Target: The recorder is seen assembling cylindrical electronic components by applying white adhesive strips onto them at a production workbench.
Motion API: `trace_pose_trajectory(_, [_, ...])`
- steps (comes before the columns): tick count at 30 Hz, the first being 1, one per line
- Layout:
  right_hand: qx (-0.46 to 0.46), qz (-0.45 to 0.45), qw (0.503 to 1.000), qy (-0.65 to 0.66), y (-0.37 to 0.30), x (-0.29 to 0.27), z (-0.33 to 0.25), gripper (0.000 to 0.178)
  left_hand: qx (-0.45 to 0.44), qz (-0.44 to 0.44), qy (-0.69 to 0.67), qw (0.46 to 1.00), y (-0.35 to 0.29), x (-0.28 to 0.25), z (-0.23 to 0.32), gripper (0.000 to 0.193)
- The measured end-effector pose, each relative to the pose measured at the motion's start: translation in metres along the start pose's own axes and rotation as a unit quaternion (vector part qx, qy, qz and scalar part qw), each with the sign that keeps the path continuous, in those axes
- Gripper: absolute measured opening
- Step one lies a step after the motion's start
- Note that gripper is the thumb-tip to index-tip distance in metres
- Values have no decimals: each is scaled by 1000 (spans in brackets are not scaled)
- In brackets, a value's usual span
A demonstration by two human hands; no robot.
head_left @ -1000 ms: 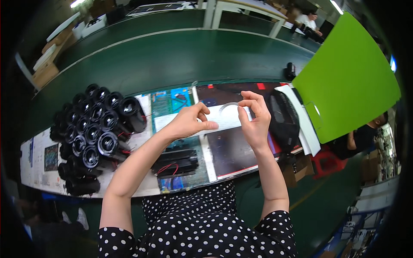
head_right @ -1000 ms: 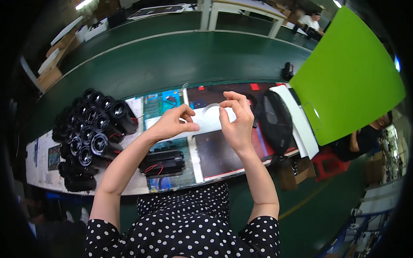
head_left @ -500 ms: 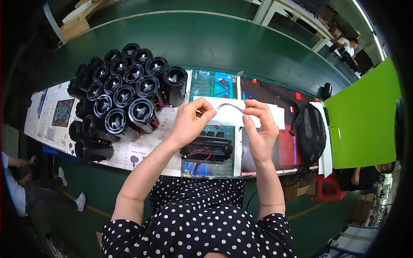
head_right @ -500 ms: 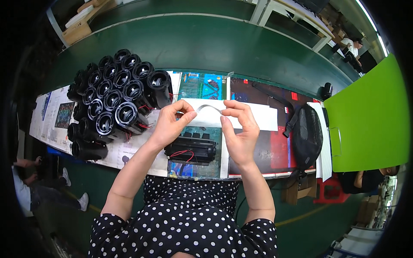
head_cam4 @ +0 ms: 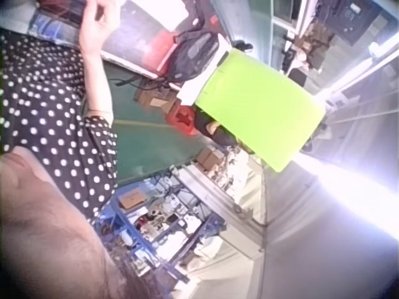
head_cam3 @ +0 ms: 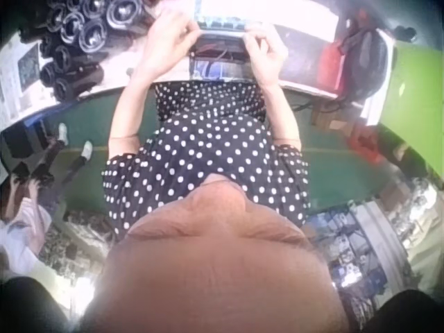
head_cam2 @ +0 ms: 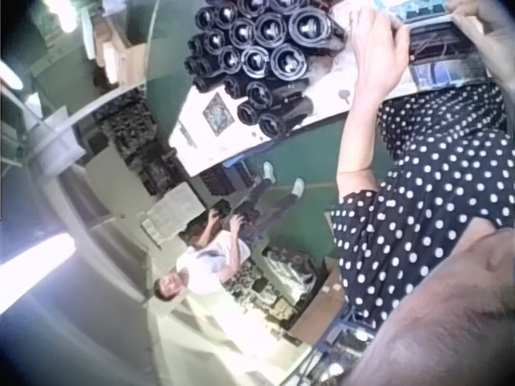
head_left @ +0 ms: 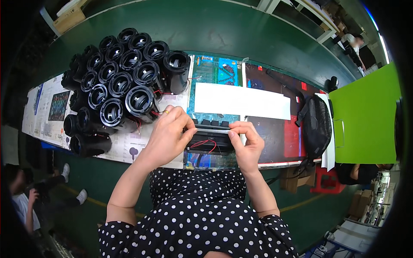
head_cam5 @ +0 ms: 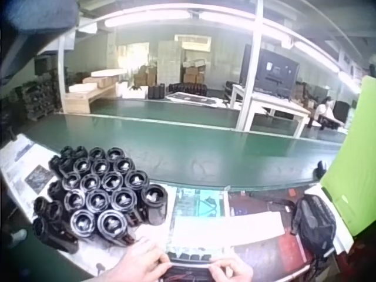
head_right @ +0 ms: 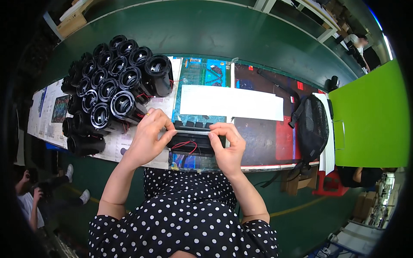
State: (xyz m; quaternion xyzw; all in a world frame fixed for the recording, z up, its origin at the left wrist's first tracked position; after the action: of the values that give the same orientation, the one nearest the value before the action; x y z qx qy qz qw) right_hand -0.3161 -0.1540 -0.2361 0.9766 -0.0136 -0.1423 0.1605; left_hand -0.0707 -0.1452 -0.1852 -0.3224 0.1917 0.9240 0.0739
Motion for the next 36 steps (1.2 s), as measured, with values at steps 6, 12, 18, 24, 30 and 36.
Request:
trace_pose_trajectory(6, [-70,23,995,-72,-6,-3,-7,7,35,8,32,999,-3,7,6,16])
trace_pose_trajectory(12, [-98,18,991,-85,-5,0,-9,10,52,22,60,997,-5,10,10,18])
trace_pose_trajectory(18, [-169,24,976,-132,-4,3,-11,16,68,43,96,992,-10,15,12,19])
trace_pose_trajectory(24, [-199,31,965,-170,-4,4,-14,19,72,47,142,986,-13,21,14,20])
trace_pose_trajectory(30, [-203,24,936,-288,-5,8,-29,22,22,0,198,980,-10,23,21,23])
trace_pose_trajectory(36, [-168,-84,897,-401,9,2,-50,26,-90,-34,39,995,-9,12,10,50])
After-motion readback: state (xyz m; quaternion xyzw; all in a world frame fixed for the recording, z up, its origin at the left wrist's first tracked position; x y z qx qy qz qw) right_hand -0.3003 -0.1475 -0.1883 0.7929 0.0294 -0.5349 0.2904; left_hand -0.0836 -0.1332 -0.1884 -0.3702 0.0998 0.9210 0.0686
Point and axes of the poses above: each hand's wrist, its own y-axis towards the middle knuckle, its own x-axis out of the palm, z = x × y, the point moved 4 cm from there along y, towards the middle knuckle, and after that the axes turned 6 degrees about -y, right-handed, at the moved point
